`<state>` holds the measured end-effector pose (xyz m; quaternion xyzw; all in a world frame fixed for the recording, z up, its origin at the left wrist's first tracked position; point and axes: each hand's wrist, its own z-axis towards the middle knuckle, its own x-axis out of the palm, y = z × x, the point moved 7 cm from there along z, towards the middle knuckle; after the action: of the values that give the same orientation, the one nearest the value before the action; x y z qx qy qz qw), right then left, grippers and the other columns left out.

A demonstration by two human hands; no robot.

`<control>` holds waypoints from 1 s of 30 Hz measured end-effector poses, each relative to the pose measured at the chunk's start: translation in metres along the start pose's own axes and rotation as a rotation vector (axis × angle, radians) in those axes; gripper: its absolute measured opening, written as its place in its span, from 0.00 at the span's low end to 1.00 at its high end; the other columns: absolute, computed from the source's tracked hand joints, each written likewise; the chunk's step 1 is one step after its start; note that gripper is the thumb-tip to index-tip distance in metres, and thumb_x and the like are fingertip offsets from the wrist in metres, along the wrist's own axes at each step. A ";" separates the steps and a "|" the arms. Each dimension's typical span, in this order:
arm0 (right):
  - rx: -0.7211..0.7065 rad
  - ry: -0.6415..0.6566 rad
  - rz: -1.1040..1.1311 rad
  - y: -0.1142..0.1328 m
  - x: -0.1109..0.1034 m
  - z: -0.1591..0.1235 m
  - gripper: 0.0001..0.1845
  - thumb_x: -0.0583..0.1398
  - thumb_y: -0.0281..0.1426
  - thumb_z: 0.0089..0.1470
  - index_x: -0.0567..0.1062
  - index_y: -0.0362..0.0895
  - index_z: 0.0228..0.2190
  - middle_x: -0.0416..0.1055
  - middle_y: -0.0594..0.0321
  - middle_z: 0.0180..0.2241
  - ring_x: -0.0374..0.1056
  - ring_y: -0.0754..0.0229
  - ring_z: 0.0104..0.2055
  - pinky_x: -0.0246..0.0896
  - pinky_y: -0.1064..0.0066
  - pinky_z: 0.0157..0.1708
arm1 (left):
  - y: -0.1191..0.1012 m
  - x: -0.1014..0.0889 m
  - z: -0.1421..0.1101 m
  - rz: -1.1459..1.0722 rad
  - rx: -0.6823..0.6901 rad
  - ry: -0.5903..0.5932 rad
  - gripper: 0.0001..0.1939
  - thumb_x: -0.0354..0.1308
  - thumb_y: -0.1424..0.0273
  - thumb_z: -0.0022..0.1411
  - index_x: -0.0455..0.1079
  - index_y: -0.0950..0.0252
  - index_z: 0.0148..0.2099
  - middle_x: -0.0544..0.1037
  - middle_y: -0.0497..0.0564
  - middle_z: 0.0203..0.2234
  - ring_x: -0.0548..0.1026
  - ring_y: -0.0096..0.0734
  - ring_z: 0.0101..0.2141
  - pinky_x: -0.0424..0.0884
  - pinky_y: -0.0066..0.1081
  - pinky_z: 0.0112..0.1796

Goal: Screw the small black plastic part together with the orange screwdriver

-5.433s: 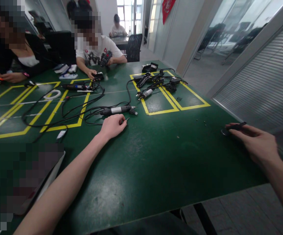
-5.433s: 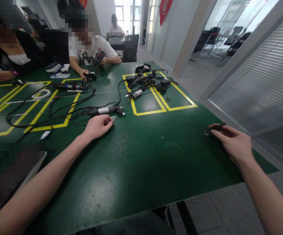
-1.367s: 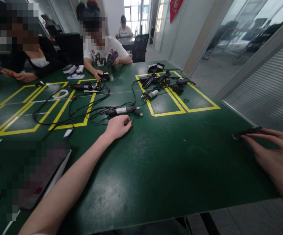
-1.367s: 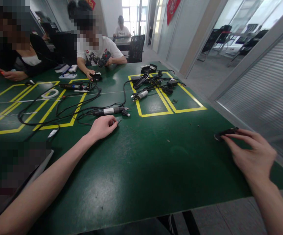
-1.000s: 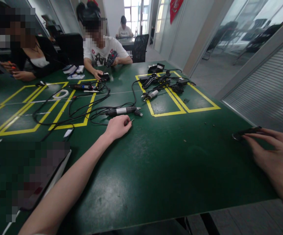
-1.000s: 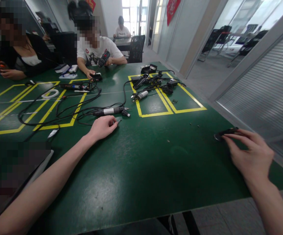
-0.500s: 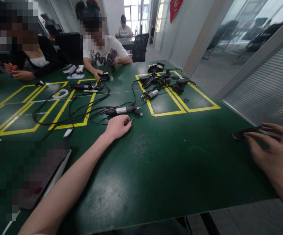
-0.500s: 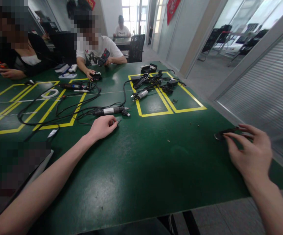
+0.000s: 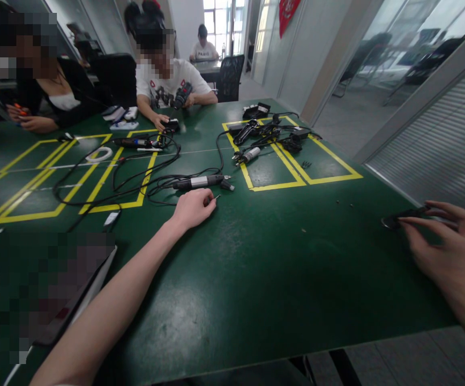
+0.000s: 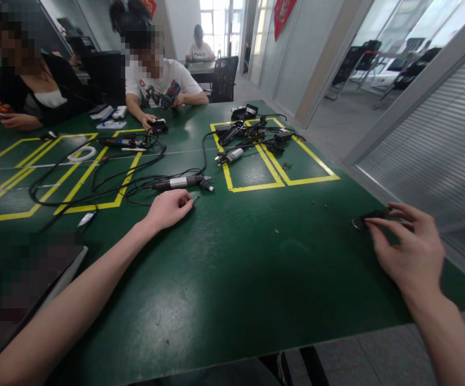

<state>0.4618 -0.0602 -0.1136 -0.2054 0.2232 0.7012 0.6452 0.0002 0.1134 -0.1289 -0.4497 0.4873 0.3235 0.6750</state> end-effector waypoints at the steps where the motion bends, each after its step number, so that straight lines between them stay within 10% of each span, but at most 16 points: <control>1: -0.046 -0.023 0.004 0.001 -0.001 -0.001 0.11 0.64 0.38 0.53 0.81 0.45 0.26 0.76 0.50 0.46 0.76 0.50 0.37 0.77 0.56 0.32 | 0.000 0.000 0.000 0.001 0.000 0.000 0.10 0.57 0.65 0.68 0.77 0.63 0.39 0.81 0.51 0.32 0.77 0.37 0.33 0.61 0.31 0.31; 14: 0.153 -0.062 0.168 -0.010 -0.002 0.003 0.10 0.66 0.40 0.45 0.76 0.47 0.25 0.73 0.50 0.47 0.76 0.43 0.45 0.73 0.45 0.45 | 0.000 0.000 0.000 0.007 0.005 -0.003 0.09 0.57 0.66 0.68 0.77 0.62 0.38 0.81 0.51 0.31 0.77 0.37 0.33 0.61 0.31 0.31; 18: 0.540 -0.077 0.173 -0.014 -0.005 0.008 0.24 0.69 0.45 0.33 0.72 0.48 0.32 0.73 0.47 0.47 0.75 0.40 0.43 0.74 0.46 0.36 | 0.000 0.001 0.000 0.007 0.004 -0.003 0.09 0.57 0.66 0.68 0.77 0.62 0.38 0.81 0.51 0.31 0.77 0.37 0.33 0.61 0.32 0.31; 22: 0.950 0.108 0.108 -0.013 0.004 0.003 0.24 0.71 0.42 0.29 0.68 0.50 0.28 0.71 0.61 0.28 0.73 0.45 0.31 0.72 0.41 0.42 | 0.001 0.001 0.001 0.007 0.004 -0.007 0.10 0.57 0.65 0.68 0.77 0.62 0.38 0.81 0.51 0.31 0.77 0.37 0.33 0.62 0.32 0.31; 30: 1.034 0.169 0.212 -0.014 0.003 -0.003 0.18 0.73 0.37 0.28 0.73 0.48 0.24 0.70 0.63 0.22 0.74 0.46 0.31 0.74 0.52 0.37 | 0.000 0.000 0.000 0.002 0.010 -0.009 0.10 0.56 0.65 0.68 0.77 0.62 0.38 0.81 0.51 0.31 0.77 0.37 0.33 0.63 0.32 0.31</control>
<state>0.4757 -0.0581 -0.1185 0.1071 0.6102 0.5423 0.5675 0.0006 0.1136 -0.1290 -0.4446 0.4863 0.3236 0.6790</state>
